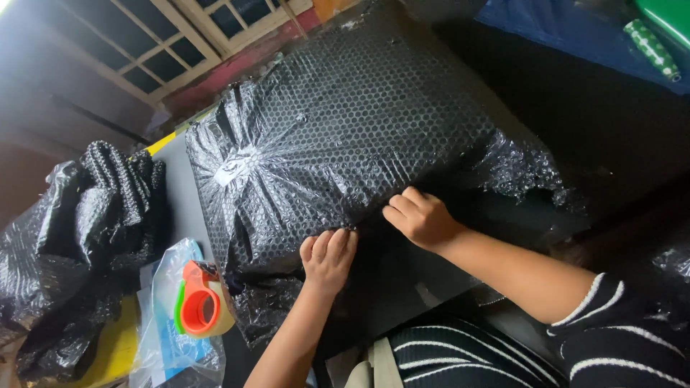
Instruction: The person secures a package wrapped in black bubble wrap using a tape dispenser. They apply clear tape to the seams and edges, smoothing it down to ensure the package is sealed.
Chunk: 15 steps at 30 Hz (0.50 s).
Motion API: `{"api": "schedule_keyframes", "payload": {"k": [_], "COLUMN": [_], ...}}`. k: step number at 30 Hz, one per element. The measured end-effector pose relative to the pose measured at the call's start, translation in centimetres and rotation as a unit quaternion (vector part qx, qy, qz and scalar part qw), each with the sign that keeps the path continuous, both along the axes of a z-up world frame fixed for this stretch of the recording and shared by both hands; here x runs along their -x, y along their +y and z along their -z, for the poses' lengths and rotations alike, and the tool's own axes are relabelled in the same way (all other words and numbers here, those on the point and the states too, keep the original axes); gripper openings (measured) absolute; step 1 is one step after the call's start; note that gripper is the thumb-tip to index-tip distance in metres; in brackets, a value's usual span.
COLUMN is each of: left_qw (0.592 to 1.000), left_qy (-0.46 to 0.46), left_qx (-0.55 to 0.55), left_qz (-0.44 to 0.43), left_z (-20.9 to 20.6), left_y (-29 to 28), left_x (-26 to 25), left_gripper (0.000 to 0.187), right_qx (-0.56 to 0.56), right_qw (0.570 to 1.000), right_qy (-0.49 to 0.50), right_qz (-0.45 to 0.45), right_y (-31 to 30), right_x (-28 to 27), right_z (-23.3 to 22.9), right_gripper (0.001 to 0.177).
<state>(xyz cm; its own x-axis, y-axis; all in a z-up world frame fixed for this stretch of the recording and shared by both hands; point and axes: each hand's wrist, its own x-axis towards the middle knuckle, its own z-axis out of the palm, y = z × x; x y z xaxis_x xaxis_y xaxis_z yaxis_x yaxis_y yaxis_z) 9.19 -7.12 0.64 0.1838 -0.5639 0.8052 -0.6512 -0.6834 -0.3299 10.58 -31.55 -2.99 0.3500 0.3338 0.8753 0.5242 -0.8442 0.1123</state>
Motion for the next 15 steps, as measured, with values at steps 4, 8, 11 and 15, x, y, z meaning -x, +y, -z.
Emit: {"api": "schedule_keyframes", "payload": {"k": [4, 8, 11, 15], "left_qw": [0.993, 0.987, 0.979, 0.980], "left_qy": [0.021, 0.026, 0.031, 0.074], "left_qx": [0.023, -0.001, -0.007, -0.076], "left_qz": [0.112, 0.159, 0.200, 0.169], "left_z": [0.8, -0.3, -1.7, -2.8], "left_y": [0.1, -0.3, -0.4, -0.1], "left_x": [-1.3, -1.5, -1.5, -1.1], "left_gripper": [0.012, 0.007, 0.002, 0.016], "right_qx": [-0.011, 0.013, 0.041, 0.099], "right_qw": [0.998, 0.996, 0.992, 0.982], "right_qy": [-0.048, -0.085, -0.096, -0.098], "right_qz": [-0.035, -0.033, -0.067, -0.130], "right_y": [0.5, 0.2, -0.3, -1.4], "right_x": [1.2, 1.2, 0.7, -0.1], "right_z": [-4.2, -6.7, -6.5, -4.8], "right_gripper": [0.012, 0.033, 0.030, 0.012]}}
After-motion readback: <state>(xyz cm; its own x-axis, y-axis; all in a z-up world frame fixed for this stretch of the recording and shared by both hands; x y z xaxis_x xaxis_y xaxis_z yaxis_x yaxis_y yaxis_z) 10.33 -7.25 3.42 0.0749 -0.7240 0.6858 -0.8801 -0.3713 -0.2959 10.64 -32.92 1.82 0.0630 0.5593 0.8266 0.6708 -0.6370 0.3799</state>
